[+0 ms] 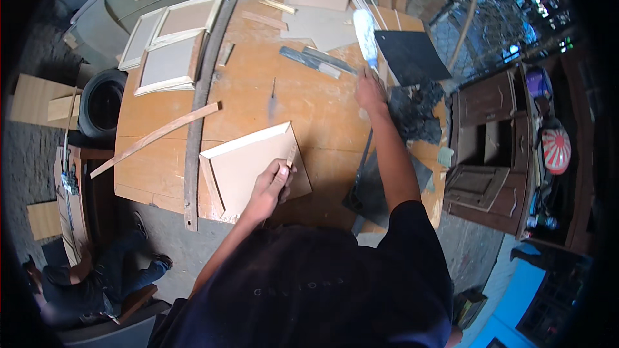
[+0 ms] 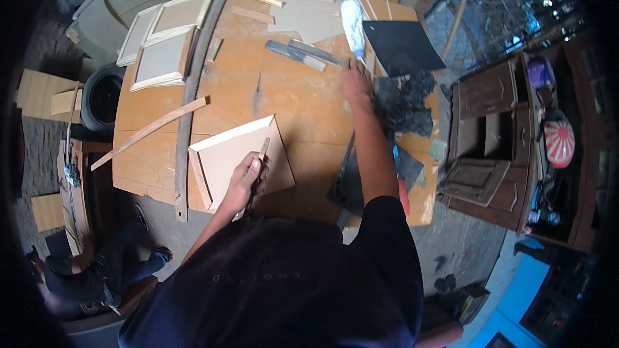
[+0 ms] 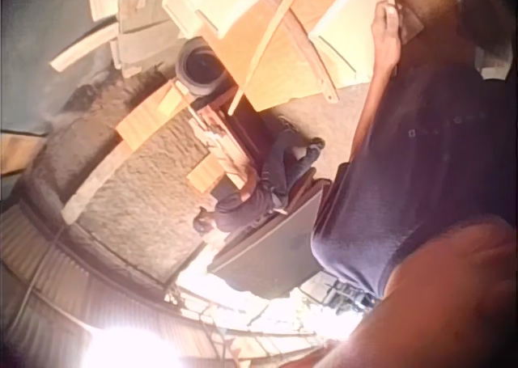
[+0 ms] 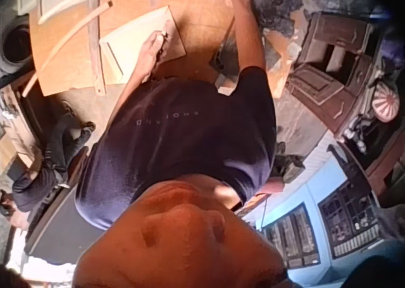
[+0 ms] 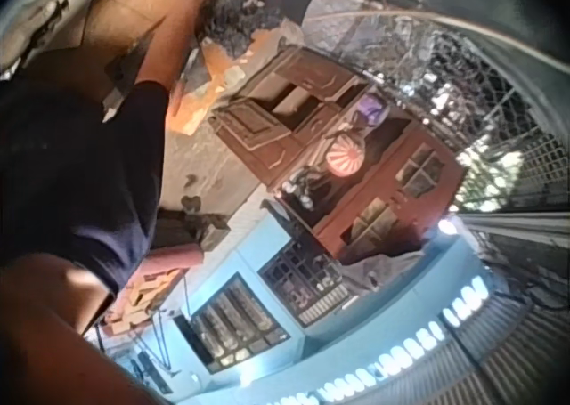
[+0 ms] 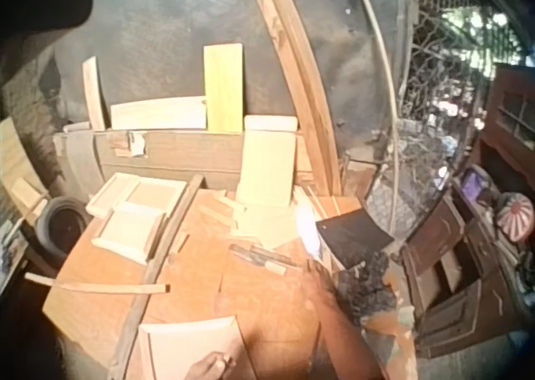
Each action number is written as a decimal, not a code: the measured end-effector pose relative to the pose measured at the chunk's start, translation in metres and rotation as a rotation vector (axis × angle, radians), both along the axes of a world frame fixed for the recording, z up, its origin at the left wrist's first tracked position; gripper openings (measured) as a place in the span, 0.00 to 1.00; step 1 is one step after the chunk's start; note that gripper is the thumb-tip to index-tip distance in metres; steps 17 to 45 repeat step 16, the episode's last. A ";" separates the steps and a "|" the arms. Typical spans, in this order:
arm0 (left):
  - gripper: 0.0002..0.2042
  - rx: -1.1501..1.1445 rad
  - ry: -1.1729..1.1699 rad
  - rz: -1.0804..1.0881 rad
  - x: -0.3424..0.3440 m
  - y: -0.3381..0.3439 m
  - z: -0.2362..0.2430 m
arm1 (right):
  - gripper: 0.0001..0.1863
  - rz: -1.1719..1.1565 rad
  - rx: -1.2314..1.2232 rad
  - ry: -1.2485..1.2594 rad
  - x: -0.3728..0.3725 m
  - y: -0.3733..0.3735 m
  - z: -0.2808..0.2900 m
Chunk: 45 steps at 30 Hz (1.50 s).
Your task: Sawing and carving a small piece of wood to prepare it for use in a frame.
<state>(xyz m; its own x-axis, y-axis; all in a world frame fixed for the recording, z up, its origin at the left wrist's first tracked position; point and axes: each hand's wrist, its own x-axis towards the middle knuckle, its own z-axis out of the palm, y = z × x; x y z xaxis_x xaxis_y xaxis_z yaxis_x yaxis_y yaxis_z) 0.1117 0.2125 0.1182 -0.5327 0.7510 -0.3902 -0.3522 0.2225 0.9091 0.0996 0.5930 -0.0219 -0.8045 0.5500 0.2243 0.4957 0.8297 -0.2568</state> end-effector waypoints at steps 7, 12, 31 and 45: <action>0.09 0.270 0.108 0.016 -0.013 0.008 0.025 | 0.13 0.094 -0.061 -0.030 -0.011 0.007 0.041; 0.07 0.268 -0.008 -0.023 -0.016 0.014 0.047 | 0.14 0.069 -0.472 0.328 0.003 -0.023 0.133; 0.11 0.265 -0.217 -0.060 -0.011 0.015 0.068 | 0.21 0.042 -0.834 0.568 0.034 -0.027 0.171; 0.11 0.265 -0.217 -0.060 -0.011 0.015 0.068 | 0.21 0.042 -0.834 0.568 0.034 -0.027 0.171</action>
